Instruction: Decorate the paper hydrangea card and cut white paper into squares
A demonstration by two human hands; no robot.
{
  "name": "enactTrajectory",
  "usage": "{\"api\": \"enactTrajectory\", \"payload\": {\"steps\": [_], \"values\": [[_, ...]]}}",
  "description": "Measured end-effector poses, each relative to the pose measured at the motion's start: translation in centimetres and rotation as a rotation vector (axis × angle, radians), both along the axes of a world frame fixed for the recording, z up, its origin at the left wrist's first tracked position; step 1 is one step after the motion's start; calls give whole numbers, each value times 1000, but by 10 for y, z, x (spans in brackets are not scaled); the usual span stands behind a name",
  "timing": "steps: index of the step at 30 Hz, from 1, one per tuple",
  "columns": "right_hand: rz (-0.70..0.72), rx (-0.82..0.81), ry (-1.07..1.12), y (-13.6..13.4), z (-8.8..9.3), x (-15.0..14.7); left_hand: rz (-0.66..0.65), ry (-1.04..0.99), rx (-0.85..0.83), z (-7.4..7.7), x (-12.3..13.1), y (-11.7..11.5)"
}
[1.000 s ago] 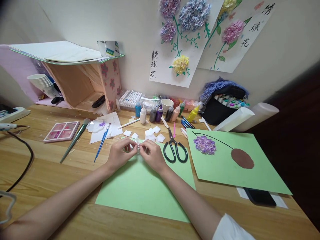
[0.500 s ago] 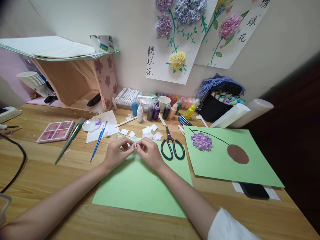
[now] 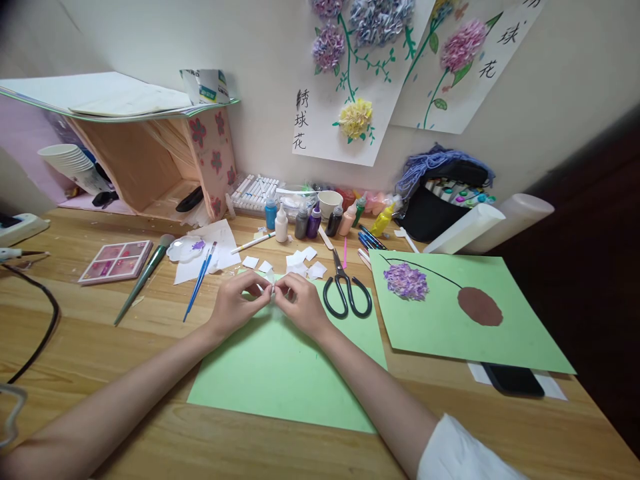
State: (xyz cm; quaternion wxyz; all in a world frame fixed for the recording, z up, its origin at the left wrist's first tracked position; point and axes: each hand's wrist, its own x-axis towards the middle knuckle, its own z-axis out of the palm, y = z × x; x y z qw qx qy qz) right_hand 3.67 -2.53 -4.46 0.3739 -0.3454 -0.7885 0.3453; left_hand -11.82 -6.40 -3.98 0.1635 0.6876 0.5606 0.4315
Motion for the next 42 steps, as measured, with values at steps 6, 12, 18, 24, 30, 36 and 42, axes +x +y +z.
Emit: {"api": "enactTrajectory", "payload": {"steps": [6,12,18,24,30,36,42], "values": [[-1,8,-1,0,0,0,9,10,-23,-1,1,0],[-1,-10,17,1,-1,0,-14,1,-34,0,1,0],[-17,-38,34,1,-2,1,-63,-29,-37,1,1,-1],[-15,-34,53,1,-3,1,-76,-40,-35,1,1,-2],[-47,-9,35,1,-3,1,-39,-27,-32,2,1,-1],[-137,-24,38,3,-6,2,76,-146,-87,-1,-2,4],[-145,-29,22,2,-4,1,103,-216,-113,-4,-4,6]]}}
